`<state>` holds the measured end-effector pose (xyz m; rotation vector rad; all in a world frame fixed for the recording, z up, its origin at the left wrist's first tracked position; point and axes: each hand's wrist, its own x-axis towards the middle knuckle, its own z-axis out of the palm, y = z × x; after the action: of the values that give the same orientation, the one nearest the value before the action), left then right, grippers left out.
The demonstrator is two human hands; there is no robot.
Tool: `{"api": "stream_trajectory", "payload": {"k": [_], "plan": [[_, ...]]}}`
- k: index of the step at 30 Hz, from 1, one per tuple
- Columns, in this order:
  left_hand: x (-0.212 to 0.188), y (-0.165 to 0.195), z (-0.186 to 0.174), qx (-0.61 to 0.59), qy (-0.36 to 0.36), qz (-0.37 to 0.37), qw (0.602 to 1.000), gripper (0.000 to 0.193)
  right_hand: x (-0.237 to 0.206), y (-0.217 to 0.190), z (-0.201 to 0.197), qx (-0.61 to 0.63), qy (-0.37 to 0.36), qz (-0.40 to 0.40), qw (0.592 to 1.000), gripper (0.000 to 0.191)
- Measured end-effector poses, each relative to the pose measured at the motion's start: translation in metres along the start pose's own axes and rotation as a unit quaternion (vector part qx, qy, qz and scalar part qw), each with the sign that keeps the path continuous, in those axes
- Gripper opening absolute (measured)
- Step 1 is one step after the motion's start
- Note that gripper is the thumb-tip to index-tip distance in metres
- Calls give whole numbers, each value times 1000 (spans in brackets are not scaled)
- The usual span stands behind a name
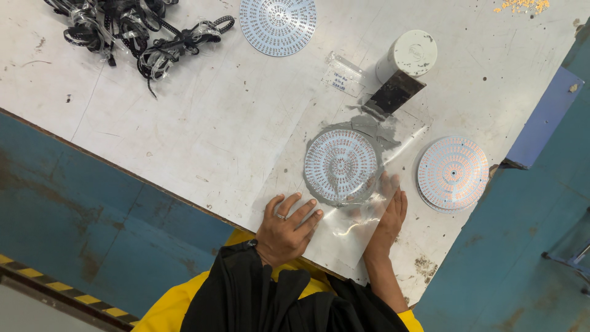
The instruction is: The person wraps a circular LED module in clear plastic film on a white workbench. They smooth the film over the module, fold the edges, and place the wrapped unit aside. The person then picks up another LED module and begins wrapping it in the same way.
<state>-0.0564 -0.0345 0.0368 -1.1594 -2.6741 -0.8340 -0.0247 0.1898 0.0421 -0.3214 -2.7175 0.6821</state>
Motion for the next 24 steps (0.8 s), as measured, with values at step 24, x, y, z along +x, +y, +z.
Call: {"api": "stream_trajectory", "payload": {"k": [24], "plan": [[2,1,-3,-10,11,6,1000,28,-2,5,1,-11,4,-31,999,56]]}}
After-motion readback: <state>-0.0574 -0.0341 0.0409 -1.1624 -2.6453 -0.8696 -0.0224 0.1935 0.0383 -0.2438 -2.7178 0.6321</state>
